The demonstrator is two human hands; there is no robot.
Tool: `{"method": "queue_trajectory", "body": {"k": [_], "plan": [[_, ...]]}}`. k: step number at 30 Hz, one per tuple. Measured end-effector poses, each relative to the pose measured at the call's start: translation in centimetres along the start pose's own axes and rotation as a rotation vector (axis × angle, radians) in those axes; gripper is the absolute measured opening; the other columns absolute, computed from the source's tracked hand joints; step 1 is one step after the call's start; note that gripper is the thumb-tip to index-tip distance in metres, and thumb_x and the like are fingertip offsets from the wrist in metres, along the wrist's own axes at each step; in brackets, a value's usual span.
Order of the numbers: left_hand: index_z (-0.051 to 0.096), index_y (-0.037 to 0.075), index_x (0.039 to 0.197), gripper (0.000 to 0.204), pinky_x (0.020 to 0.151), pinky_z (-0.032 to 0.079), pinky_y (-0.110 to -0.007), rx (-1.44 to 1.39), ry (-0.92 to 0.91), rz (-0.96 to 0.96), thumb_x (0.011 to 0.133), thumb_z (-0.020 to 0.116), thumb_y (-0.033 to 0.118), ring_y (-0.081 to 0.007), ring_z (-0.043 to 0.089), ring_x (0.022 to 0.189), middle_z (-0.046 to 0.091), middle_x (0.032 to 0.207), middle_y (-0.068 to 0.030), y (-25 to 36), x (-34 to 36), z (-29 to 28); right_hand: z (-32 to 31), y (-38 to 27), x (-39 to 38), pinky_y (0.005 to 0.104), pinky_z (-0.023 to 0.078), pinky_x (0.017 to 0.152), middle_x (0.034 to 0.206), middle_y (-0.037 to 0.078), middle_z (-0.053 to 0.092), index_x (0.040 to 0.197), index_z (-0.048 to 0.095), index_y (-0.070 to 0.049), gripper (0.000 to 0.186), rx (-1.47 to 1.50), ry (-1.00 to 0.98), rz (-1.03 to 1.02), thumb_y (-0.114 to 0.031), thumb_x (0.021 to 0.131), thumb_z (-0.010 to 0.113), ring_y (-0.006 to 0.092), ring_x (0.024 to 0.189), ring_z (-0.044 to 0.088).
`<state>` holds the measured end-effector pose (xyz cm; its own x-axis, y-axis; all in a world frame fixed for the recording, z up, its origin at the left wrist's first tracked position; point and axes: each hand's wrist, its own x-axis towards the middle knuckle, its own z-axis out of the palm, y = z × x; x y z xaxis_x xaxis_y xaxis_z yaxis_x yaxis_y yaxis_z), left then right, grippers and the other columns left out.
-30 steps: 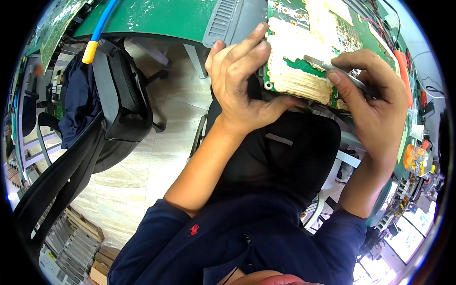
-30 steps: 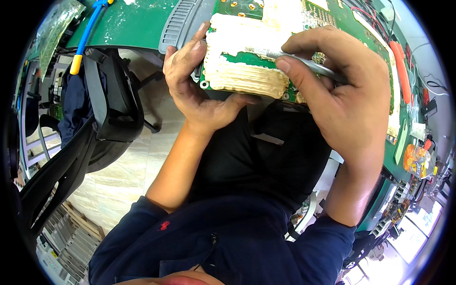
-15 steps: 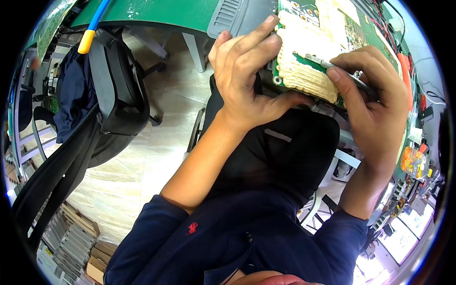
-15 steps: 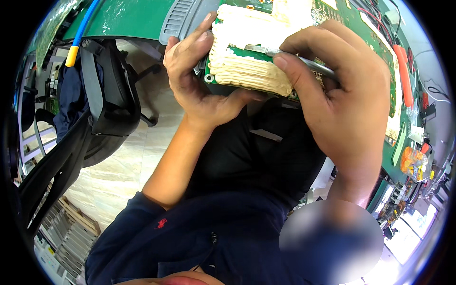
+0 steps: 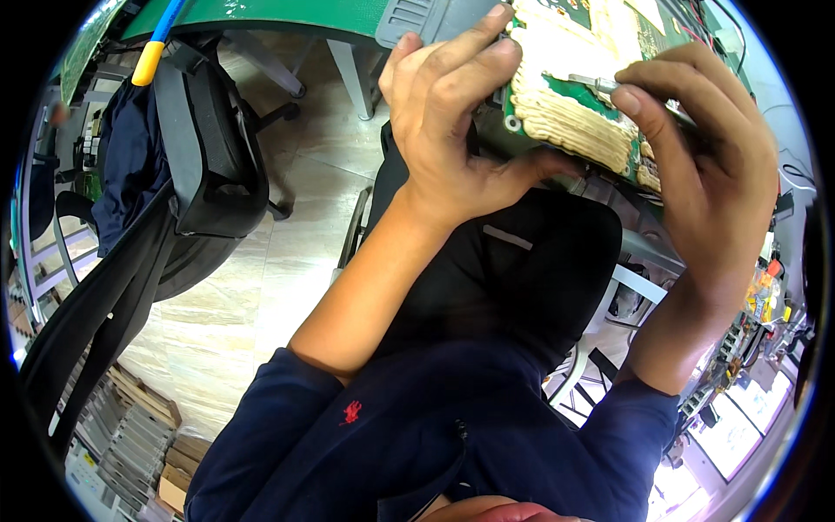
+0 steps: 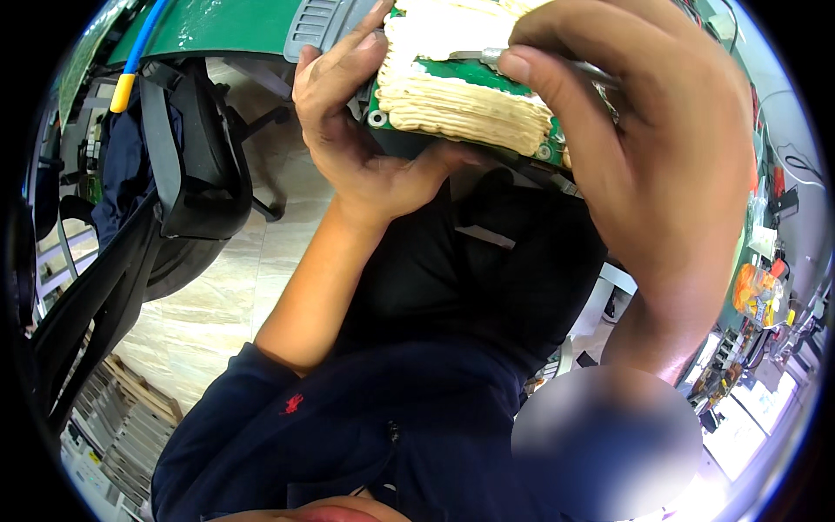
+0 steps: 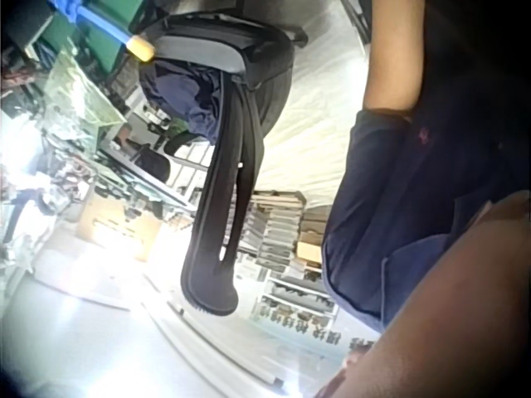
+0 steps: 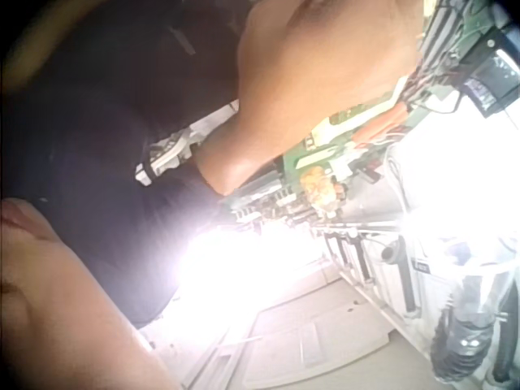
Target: The person scrapes material from a large circuit board using a metal tool and removes debris by hand.
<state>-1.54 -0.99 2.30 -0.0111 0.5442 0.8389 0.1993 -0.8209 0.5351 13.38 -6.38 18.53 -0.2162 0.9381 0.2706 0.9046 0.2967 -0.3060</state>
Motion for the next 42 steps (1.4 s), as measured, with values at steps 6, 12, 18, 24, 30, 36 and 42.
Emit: {"method": "queue_trajectory", "body": {"k": [6, 12, 18, 24, 30, 36, 42], "plan": [[0.048, 0.011, 0.127, 0.092, 0.099, 0.035, -0.042, 0.111, 0.005, 0.104, 0.060, 0.092, 0.056, -0.0275, 0.065, 0.113, 0.065, 0.129, -0.0212, -1.3, -0.3, 0.5, -1.1, -0.6, 0.8, 0.0255, 0.047, 0.071, 0.088, 0.009, 0.061, 0.094, 0.067, 0.006, 0.010, -0.092, -0.079, -0.024, 0.000, 0.087, 0.071, 0.0161, 0.082, 0.062], [0.048, 0.009, 0.128, 0.091, 0.112, 0.024, -0.045, 0.045, 0.018, 0.073, 0.066, 0.083, 0.066, -0.0283, 0.061, 0.121, 0.066, 0.130, -0.0184, -1.2, -0.8, 0.7, 0.8, 0.3, -0.3, 0.0265, 0.048, 0.074, 0.088, 0.009, 0.063, 0.092, 0.067, 0.005, 0.010, 0.023, 0.031, 0.022, -0.002, 0.087, 0.072, 0.0168, 0.083, 0.062], [0.056, 0.011, 0.125, 0.088, 0.106, 0.031, -0.043, 0.034, 0.101, 0.053, 0.064, 0.080, 0.070, -0.0222, 0.064, 0.107, 0.068, 0.129, -0.0139, -0.8, -0.6, 1.4, 2.8, 0.7, -1.8, 0.0259, 0.048, 0.075, 0.088, 0.009, 0.064, 0.093, 0.067, 0.005, 0.010, 0.049, 0.214, 0.059, -0.003, 0.088, 0.072, 0.0169, 0.082, 0.061], [0.054, 0.011, 0.124, 0.087, 0.103, 0.033, -0.043, 0.038, 0.049, 0.032, 0.062, 0.086, 0.063, -0.0240, 0.065, 0.109, 0.068, 0.128, -0.0171, -0.4, -0.3, 0.7, 3.0, 0.5, -1.5, 0.0260, 0.048, 0.074, 0.088, 0.009, 0.064, 0.092, 0.067, 0.005, 0.009, 0.042, 0.208, 0.041, -0.002, 0.089, 0.072, 0.0171, 0.081, 0.061], [0.052, 0.010, 0.122, 0.087, 0.099, 0.035, -0.041, 0.099, -0.012, 0.081, 0.059, 0.092, 0.055, -0.0282, 0.067, 0.109, 0.067, 0.126, -0.0234, -1.6, -0.8, 0.1, 0.8, -0.1, 0.0, 0.0267, 0.047, 0.073, 0.086, 0.009, 0.063, 0.092, 0.067, 0.006, 0.009, -0.065, 0.049, -0.035, -0.002, 0.088, 0.070, 0.0182, 0.079, 0.061], [0.048, 0.009, 0.127, 0.088, 0.105, 0.030, -0.044, 0.010, -0.027, 0.063, 0.064, 0.090, 0.054, -0.0296, 0.063, 0.118, 0.064, 0.130, -0.0229, -0.8, -0.2, 0.1, -0.4, 1.0, 1.3, 0.0303, 0.048, 0.070, 0.085, 0.009, 0.064, 0.090, 0.069, 0.002, 0.010, -0.071, -0.045, -0.050, -0.006, 0.086, 0.071, 0.0220, 0.077, 0.063], [0.042, 0.008, 0.129, 0.092, 0.116, 0.021, -0.045, 0.031, -0.070, 0.046, 0.068, 0.087, 0.059, -0.0330, 0.059, 0.128, 0.063, 0.132, -0.0211, -0.7, -0.4, 0.2, 0.2, 1.6, 0.3, 0.0271, 0.048, 0.074, 0.084, 0.008, 0.062, 0.092, 0.067, 0.004, 0.010, 0.066, -0.046, 0.009, -0.005, 0.089, 0.070, 0.0174, 0.079, 0.062]]}}
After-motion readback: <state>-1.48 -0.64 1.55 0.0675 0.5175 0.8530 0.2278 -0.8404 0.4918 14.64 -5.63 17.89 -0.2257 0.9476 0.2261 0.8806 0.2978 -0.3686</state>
